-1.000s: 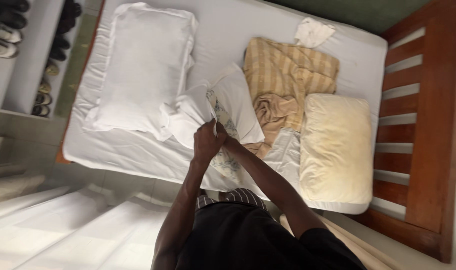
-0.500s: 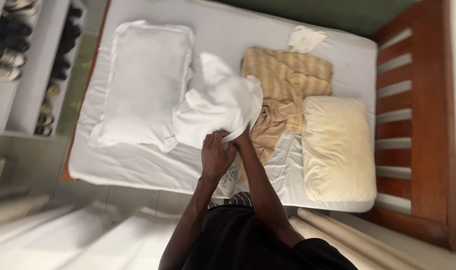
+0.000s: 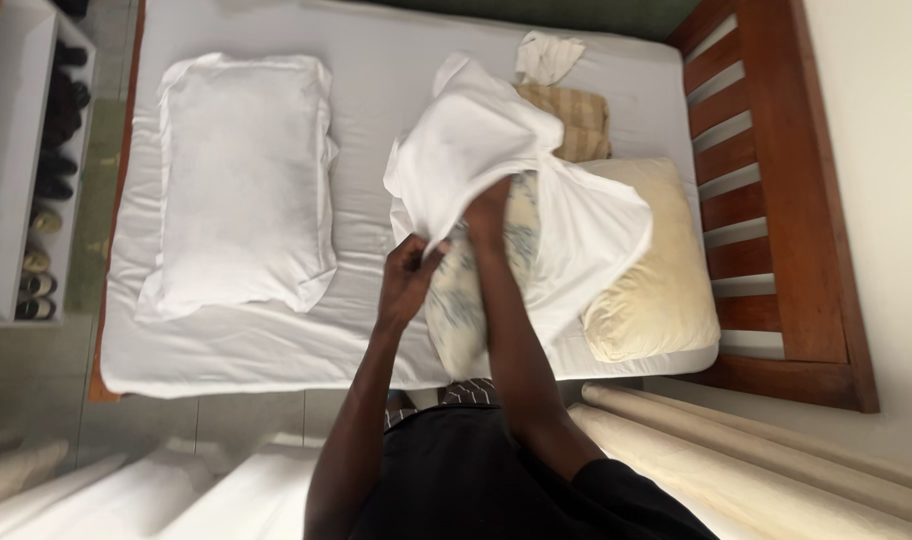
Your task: The person puts pillowcases onto two pillows by hand while working on a bed. They slide a patterned pillow into a white pillowcase, smooth it out, and then repeat the action with another pillow and pillowcase.
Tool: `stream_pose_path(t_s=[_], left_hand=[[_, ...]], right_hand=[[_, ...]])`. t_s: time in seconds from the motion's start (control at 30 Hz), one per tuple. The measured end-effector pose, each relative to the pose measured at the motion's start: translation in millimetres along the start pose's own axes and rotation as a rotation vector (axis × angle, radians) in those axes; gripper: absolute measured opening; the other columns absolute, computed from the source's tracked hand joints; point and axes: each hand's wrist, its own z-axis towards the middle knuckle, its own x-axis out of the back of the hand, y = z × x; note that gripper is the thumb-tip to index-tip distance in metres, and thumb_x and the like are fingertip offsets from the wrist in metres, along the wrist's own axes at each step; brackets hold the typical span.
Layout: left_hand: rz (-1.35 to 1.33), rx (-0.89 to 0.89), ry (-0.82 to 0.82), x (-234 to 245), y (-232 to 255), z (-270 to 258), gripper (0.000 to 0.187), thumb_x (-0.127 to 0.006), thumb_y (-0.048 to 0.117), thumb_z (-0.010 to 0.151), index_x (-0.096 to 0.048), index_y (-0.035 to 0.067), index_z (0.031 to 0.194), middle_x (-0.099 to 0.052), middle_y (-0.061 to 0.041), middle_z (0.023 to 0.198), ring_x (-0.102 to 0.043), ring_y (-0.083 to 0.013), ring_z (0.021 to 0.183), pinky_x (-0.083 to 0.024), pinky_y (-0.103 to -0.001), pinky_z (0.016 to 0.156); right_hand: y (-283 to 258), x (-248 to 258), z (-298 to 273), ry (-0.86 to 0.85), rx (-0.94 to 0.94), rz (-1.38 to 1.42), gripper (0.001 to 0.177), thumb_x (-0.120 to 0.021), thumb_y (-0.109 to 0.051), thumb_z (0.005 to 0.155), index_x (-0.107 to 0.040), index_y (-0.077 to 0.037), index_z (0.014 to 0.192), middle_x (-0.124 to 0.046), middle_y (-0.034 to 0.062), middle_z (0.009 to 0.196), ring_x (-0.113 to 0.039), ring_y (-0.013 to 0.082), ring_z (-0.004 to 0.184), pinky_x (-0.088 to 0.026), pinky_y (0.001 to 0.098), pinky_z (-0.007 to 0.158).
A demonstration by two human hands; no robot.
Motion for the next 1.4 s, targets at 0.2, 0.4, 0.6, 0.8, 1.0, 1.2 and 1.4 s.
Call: stream_pose_path(t_s=[0.2, 0.4, 0.6, 0.8, 1.0, 1.2, 1.4], left_hand=[[0.062, 0.079, -0.038, 14.8, -205.5, -24.9, 0.033, -0.077, 0.031, 0.094, -0.064, 0.002, 0.104, -0.067, -0.003, 0.084, -0.059, -0.0104, 0.077, -0.051, -0.033, 0.068], [0.376, 0.328, 0.355, 21.5, -261.2, -61.9, 0.039, -0.072, 0.037, 0.094, -0.066, -0.001, 0.1, -0.071, -0.022, 0.083, -0.069, -0.0395, 0.079, -0.053, -0.049, 0.068], [0.437, 0.271, 0.446, 32.2, -271.8, -54.3, 0.041, -0.073, 0.035, 0.094, -0.062, -0.003, 0.104, -0.069, -0.03, 0.093, -0.065, -0.0521, 0.093, -0.052, -0.055, 0.074], [0.289, 0.277, 0.57, 35.4, -262.9, -73.8, 0.029, -0.069, 0.017, 0.08, -0.059, 0.0, 0.102, -0.07, -0.024, 0.089, -0.072, -0.0443, 0.082, -0.056, -0.051, 0.074], [0.532, 0.319, 0.569, 8.0, -213.3, -79.9, 0.022, -0.067, 0.01, 0.075, -0.062, 0.002, 0.095, -0.072, -0.022, 0.084, -0.07, -0.0448, 0.082, -0.054, -0.053, 0.076], [0.735, 0.223, 0.433, -5.1, -207.6, -53.1, 0.015, -0.068, 0.009, 0.078, -0.062, 0.003, 0.09, -0.072, -0.021, 0.086, -0.07, -0.0431, 0.082, -0.056, -0.053, 0.075], [0.679, 0.137, 0.51, -46.8, -210.7, -43.1, 0.01, -0.063, 0.012, 0.098, -0.066, 0.011, 0.107, -0.074, -0.016, 0.093, -0.072, -0.0376, 0.084, -0.058, -0.05, 0.073]], right_hand=[[62.1, -37.6, -71.7, -0.57, -0.436, -0.23, 0.068, -0.06, -0.018, 0.095, -0.032, 0.004, 0.153, -0.044, 0.0235, 0.15, -0.046, 0.0359, 0.137, -0.038, 0.0423, 0.113], [34.1, 77.9, -163.4, -1.127, -0.369, -0.219, 0.063, -0.081, -0.041, 0.085, -0.061, -0.011, 0.137, -0.06, 0.0108, 0.144, -0.055, 0.0267, 0.134, -0.044, 0.0436, 0.111], [-10.5, 87.6, -201.5, -1.078, 0.311, -0.644, 0.072, -0.089, -0.04, 0.075, -0.065, -0.019, 0.14, -0.058, 0.0119, 0.134, -0.051, 0.0337, 0.126, -0.04, 0.0505, 0.104], [36.5, 34.6, -196.0, -1.101, 0.315, -0.713, 0.061, -0.081, -0.028, 0.071, -0.072, -0.022, 0.131, -0.06, 0.0086, 0.118, -0.057, 0.0309, 0.111, -0.048, 0.0464, 0.095], [98.5, -4.8, -244.0, -1.015, 0.373, -0.74, 0.032, -0.07, -0.027, 0.084, -0.069, -0.007, 0.109, -0.062, 0.0177, 0.118, -0.058, 0.0372, 0.116, -0.05, 0.05, 0.093], [130.1, -7.5, -229.2, -0.924, 0.147, -0.462, 0.046, -0.071, -0.025, 0.082, -0.063, 0.001, 0.119, -0.062, 0.023, 0.119, -0.056, 0.0406, 0.116, -0.048, 0.0521, 0.095], [150.3, -50.7, -164.2, -0.767, -0.028, -0.167, 0.055, -0.074, -0.023, 0.083, -0.056, 0.006, 0.126, -0.058, 0.0256, 0.124, -0.054, 0.0415, 0.119, -0.045, 0.0522, 0.099]])
